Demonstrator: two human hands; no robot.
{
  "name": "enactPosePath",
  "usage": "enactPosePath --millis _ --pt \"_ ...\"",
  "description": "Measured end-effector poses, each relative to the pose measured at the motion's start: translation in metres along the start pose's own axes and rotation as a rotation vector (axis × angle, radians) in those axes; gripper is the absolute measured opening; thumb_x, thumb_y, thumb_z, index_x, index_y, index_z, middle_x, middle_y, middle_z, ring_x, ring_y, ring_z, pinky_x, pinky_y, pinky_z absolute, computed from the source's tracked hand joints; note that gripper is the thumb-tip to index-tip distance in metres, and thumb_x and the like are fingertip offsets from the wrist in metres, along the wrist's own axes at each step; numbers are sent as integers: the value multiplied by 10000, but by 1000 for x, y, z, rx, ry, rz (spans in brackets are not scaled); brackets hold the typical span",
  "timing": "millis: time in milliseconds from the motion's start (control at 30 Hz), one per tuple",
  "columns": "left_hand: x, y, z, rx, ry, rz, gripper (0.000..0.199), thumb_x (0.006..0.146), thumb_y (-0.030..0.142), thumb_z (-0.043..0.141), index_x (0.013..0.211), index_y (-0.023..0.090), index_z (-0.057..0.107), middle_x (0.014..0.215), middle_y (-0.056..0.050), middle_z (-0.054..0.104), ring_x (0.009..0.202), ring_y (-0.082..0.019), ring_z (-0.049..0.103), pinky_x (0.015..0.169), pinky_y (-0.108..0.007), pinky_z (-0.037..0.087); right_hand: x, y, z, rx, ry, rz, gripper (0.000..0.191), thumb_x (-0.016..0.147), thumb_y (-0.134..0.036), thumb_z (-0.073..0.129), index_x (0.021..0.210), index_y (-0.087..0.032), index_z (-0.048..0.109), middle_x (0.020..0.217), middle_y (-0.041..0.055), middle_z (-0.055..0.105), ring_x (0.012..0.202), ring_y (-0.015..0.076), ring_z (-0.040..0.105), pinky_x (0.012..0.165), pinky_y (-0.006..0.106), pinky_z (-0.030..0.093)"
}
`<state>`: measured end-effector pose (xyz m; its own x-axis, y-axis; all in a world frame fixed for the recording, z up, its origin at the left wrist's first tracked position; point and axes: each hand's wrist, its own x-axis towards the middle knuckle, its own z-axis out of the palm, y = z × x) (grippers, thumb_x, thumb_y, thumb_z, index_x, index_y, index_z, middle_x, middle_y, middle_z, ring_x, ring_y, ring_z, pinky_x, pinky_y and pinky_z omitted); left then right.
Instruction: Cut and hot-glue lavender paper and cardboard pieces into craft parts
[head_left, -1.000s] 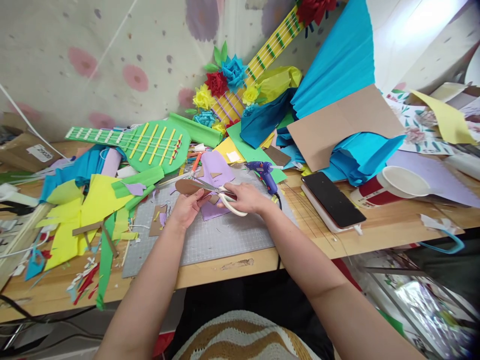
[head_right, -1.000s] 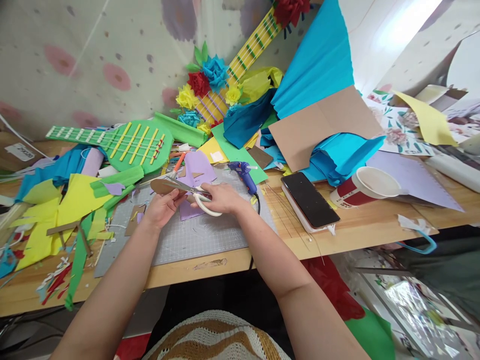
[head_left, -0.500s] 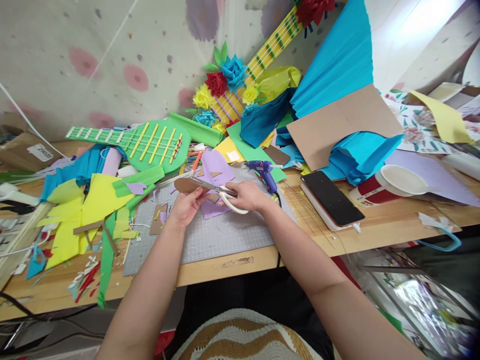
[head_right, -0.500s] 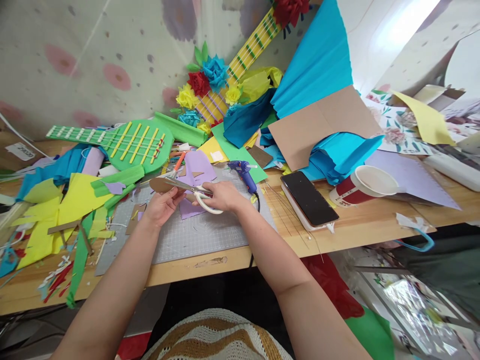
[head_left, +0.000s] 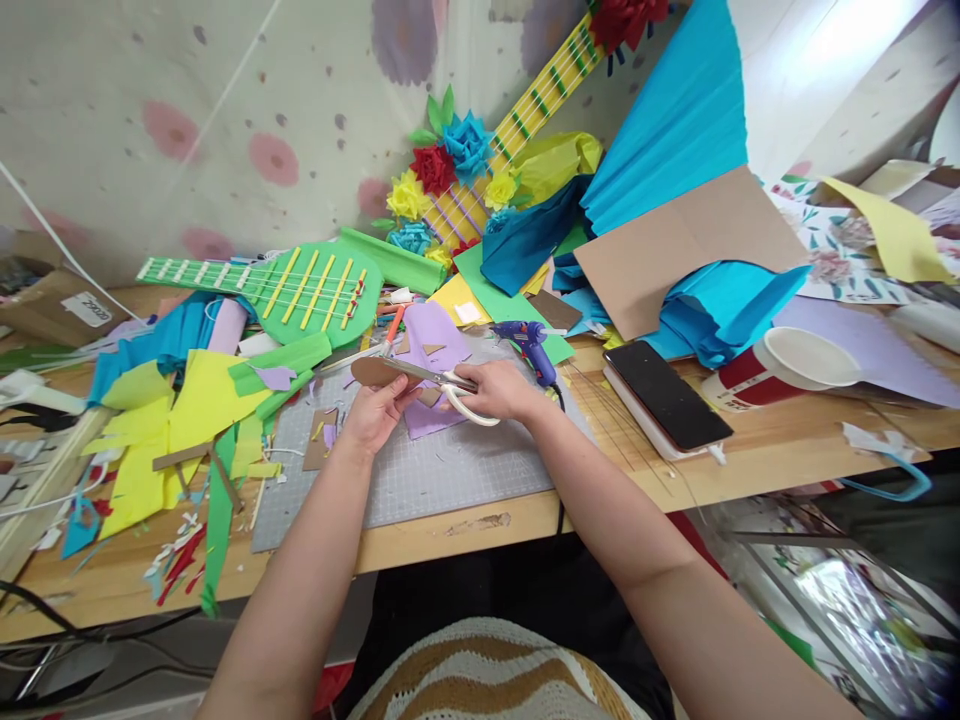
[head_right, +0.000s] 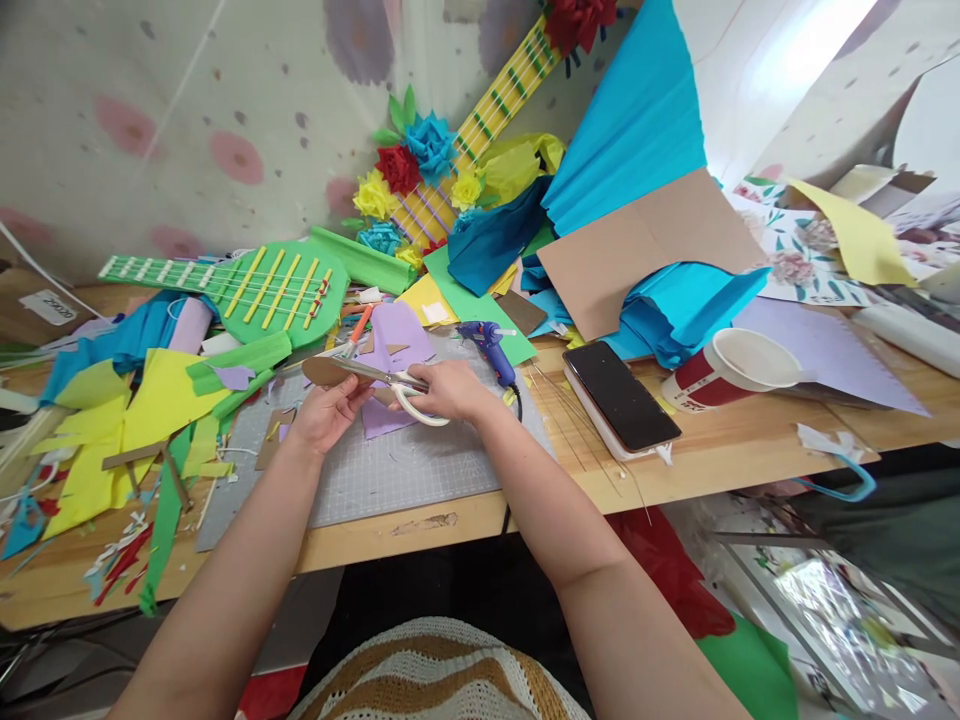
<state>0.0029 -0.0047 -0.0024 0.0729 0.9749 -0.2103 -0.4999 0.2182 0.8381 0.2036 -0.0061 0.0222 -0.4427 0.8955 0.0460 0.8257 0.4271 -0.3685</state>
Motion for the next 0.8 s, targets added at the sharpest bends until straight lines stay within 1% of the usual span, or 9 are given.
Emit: enactPosePath --millis 200,300,433,533,667,800 --pt "1 -2 -2 -4 -9 -4 182 619 101 722 788 157 683 761 -21 721 720 -147 676 679 -236 553 0 2 -1 -7 3 -2 532 737 -700 429 766 -197 600 656 25 607 596 137 473 549 253 191" --pt "1 -2 -1 2 -15 -4 200 611 117 733 798 167 686 765 -20 722 725 -148 677 660 -225 549 1 5 0 -1 3 -1 526 735 -695 440 756 -192 596 646 20 600 592 133 465 550 252 191" --pt "-1 -1 -2 35 -66 -24 171 594 177 757 744 139 684 783 -43 722 784 -172 678 650 -223 546 1 11 1 100 10 18 513 766 -677 412 819 -196 581 700 4 602 611 124 467 558 236 222" --pt "-3 -1 -2 89 -88 -51 190 580 200 764 737 125 688 793 -58 722 804 -193 675 664 -252 547 2 13 1 150 -42 30 529 789 -677 367 898 -194 553 775 16 613 637 131 477 565 232 245" --pt "-6 -2 3 157 -83 -62 243 555 191 776 772 121 695 803 -65 724 773 -202 674 691 -294 548 2 8 3 101 -130 0 597 758 -733 349 935 -194 534 839 44 625 672 151 504 562 238 246" --pt "-8 -3 8 167 -81 -77 278 509 187 800 758 115 701 789 -57 725 741 -188 672 661 -272 554 1 2 4 32 -131 -28 622 755 -756 310 946 -205 528 853 51 637 689 165 524 567 245 240"
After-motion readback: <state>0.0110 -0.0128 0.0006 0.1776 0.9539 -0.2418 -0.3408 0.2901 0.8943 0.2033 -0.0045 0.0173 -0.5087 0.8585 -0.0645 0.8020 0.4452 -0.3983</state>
